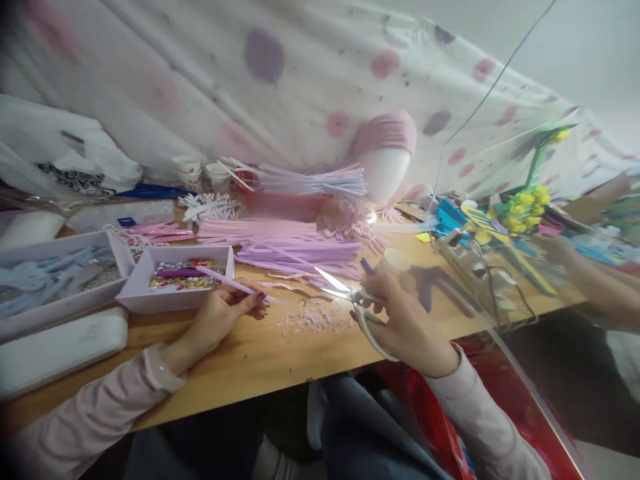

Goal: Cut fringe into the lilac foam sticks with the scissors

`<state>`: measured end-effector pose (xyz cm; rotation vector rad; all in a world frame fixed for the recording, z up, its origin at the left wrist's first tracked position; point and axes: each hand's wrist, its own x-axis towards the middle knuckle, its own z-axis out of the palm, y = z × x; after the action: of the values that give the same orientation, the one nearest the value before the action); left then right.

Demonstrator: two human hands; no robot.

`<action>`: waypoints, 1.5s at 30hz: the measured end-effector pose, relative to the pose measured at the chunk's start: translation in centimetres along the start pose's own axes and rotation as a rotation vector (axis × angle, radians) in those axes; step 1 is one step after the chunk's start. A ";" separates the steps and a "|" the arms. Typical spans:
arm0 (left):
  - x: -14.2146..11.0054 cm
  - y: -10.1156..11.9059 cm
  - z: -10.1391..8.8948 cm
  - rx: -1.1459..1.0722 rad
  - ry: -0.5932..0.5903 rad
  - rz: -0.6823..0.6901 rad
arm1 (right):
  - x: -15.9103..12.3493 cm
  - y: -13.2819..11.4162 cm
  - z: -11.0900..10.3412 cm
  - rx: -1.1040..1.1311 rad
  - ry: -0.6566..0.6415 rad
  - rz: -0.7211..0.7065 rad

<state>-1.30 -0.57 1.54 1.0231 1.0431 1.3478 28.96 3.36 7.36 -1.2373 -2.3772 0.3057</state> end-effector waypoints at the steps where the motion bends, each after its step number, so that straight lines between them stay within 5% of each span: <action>1: 0.1 0.0 -0.1 -0.019 0.018 0.000 | 0.3 0.2 0.5 0.013 0.025 -0.001; 6: 0.2 0.3 -0.2 -0.048 0.068 0.008 | 2.1 0.2 3.0 -0.056 -0.148 -0.124; 16: 0.2 -0.2 -0.1 -0.063 0.067 0.005 | 2.6 -0.5 2.4 0.019 -0.021 -0.082; 20: 0.2 0.0 -0.3 -0.024 -0.031 0.029 | 2.2 -0.9 2.9 0.168 0.065 -0.039; 25: -0.3 0.1 0.0 -0.043 -0.246 0.053 | 3.2 -4.5 6.2 0.315 -0.031 -0.131; 30: -0.1 -0.4 0.5 -0.212 -0.174 -0.036 | 5.1 -8.7 9.6 0.242 -0.074 -0.192; 36: 0.6 0.7 -0.7 -0.329 0.002 -0.037 | 4.0 -10.1 6.5 0.183 -0.028 -0.283; 38: 0.7 1.9 -1.8 -0.366 0.024 -0.017 | 2.6 -9.7 5.3 0.239 0.194 -0.292; 40: 0.8 3.1 -2.9 -0.493 0.047 -0.044 | 1.3 -9.2 5.5 0.296 0.260 -0.347; 45: 1.3 4.9 -3.9 -0.679 0.202 -0.148 | 0.1 -9.1 10.9 0.070 -0.244 -0.532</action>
<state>-6.34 0.51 5.33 0.3051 0.6989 1.5458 17.17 -1.71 1.31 -0.5220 -2.7626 0.3766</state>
